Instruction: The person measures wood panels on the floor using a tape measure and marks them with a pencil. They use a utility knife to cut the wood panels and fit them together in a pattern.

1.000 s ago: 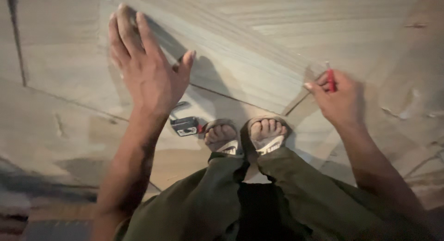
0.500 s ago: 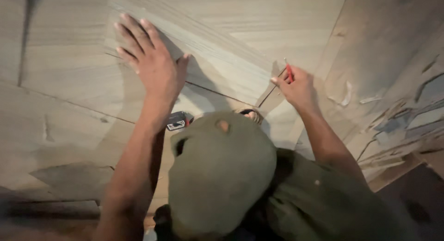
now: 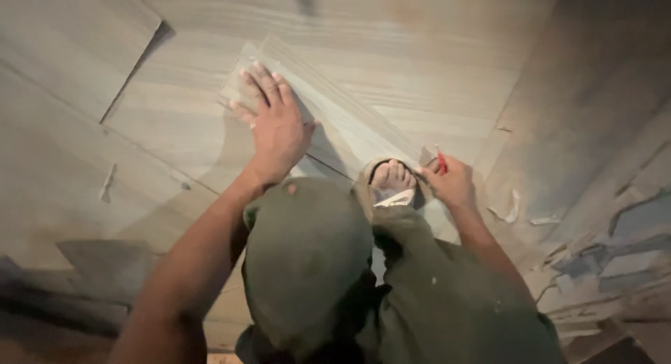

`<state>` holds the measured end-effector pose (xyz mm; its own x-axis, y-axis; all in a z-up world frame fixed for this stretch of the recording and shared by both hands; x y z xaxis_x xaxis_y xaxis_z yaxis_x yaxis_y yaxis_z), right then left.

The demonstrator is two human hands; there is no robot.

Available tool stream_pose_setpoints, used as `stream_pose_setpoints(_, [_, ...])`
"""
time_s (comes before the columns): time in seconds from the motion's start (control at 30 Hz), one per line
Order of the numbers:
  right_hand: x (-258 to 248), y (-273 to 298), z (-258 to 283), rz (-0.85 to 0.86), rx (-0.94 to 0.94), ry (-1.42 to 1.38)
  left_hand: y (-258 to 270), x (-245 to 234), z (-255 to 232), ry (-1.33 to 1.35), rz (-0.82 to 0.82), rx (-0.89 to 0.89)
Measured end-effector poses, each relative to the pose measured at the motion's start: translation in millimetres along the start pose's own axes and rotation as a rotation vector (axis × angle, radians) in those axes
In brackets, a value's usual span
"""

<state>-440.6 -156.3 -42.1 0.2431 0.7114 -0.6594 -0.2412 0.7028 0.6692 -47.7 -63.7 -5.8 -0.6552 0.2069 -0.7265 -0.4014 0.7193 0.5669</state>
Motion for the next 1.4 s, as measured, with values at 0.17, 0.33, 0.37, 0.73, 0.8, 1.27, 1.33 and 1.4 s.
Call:
stream_pose_setpoints(0.17, [2,-7,-4,-0.002,0.017,0.002,-6,-4,2,-0.038,0.033,0.064])
stream_pose_setpoints(0.33, [-21,1,43,-0.106,-0.137,0.215,1,-3,8,-0.106,-0.02,0.08])
stream_pose_setpoints(0.37, [-33,1,58,-0.172,-0.149,0.224,2,-2,6,-0.094,-0.023,0.051])
stream_pose_setpoints(0.73, [47,-79,337,-0.069,-0.974,0.56,6,-11,1,0.122,-0.116,-0.197])
stream_pose_setpoints(0.8, [57,-79,355,-0.099,-1.005,0.599,2,-10,3,0.13,-0.119,-0.21])
stream_pose_setpoints(1.27, [75,-93,354,-0.16,-0.966,0.835,-11,-7,9,0.172,-0.057,-0.168])
stream_pose_setpoints(1.33, [77,-92,355,-0.131,-0.973,0.843,-12,-7,10,0.185,-0.078,-0.157])
stream_pose_setpoints(1.4, [77,-93,357,-0.103,-0.95,0.866,-14,-6,11,0.187,-0.071,-0.16])
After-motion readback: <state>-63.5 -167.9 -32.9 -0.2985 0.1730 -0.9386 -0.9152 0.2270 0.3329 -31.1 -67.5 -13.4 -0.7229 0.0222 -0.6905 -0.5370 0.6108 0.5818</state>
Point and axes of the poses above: each hand's wrist, its own y-axis away from the middle knuckle, its own x-axis out of the palm, z = x × y, the point moved 6 cm from there along -y, towards the middle knuckle, and after that the axes turned 10 degrees about y, right-handed, at the moved point
